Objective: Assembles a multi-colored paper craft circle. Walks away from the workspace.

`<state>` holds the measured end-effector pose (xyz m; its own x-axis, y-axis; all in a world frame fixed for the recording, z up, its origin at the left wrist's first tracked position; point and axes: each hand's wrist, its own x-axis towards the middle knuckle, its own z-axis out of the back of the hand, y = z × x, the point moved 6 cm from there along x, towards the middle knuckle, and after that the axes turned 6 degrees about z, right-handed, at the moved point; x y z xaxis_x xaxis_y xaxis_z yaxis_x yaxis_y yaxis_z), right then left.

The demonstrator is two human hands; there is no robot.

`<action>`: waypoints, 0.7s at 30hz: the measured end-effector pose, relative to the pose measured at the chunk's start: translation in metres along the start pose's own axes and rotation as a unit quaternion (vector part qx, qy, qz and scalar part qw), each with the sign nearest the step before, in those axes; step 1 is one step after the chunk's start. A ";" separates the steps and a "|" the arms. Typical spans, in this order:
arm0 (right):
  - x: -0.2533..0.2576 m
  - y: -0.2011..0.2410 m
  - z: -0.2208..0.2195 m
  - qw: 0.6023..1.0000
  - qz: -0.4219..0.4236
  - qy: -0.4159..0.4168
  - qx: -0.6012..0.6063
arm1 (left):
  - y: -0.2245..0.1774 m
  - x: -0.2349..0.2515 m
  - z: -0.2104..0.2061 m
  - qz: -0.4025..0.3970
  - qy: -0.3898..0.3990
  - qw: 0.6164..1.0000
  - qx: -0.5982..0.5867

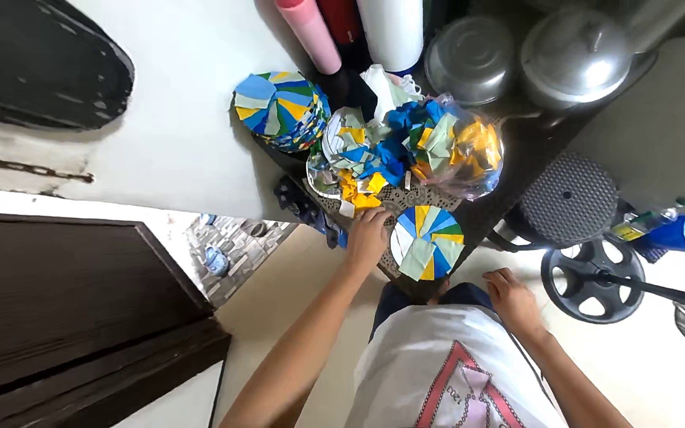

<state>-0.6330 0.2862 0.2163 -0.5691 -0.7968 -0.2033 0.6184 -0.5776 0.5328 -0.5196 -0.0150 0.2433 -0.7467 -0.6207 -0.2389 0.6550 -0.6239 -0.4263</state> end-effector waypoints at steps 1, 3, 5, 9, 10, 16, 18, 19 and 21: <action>-0.005 -0.001 -0.001 1.000 -0.020 0.002 0.004 | -0.001 0.012 0.005 -0.010 -0.001 1.000 0.004; -0.013 0.001 -0.001 0.999 -0.045 -0.010 0.010 | -0.006 0.034 0.012 -0.041 0.001 0.999 0.025; -0.021 0.003 -0.001 0.998 -0.059 -0.031 0.016 | -0.013 0.055 0.015 -0.091 0.005 0.993 0.079; -0.037 0.004 -0.003 0.992 -0.114 -0.050 0.024 | -0.029 0.084 0.013 -0.185 0.075 0.947 0.251; -0.040 0.004 -0.004 0.990 -0.126 -0.054 0.025 | -0.030 0.088 0.012 -0.207 0.082 0.934 0.279; -0.049 0.012 -0.010 0.984 -0.159 -0.072 0.032 | -0.025 0.109 0.012 -0.297 0.061 0.914 0.271; -0.048 0.016 -0.010 0.983 -0.166 -0.073 0.035 | -0.024 0.116 0.016 -0.266 0.063 0.929 0.249; -0.047 0.017 -0.009 0.982 -0.169 -0.073 0.035 | -0.024 0.118 0.022 -0.237 0.066 0.944 0.217; -0.043 0.019 -0.008 0.981 -0.175 -0.073 0.038 | -0.026 0.122 0.045 -0.155 0.060 0.979 0.121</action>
<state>-0.5925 0.3079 0.2290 -0.8144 -0.5153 -0.2669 0.3331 -0.7917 0.5122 -0.6227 -0.0958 0.2648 -0.9126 -0.3321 -0.2385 0.3918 -0.8770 -0.2782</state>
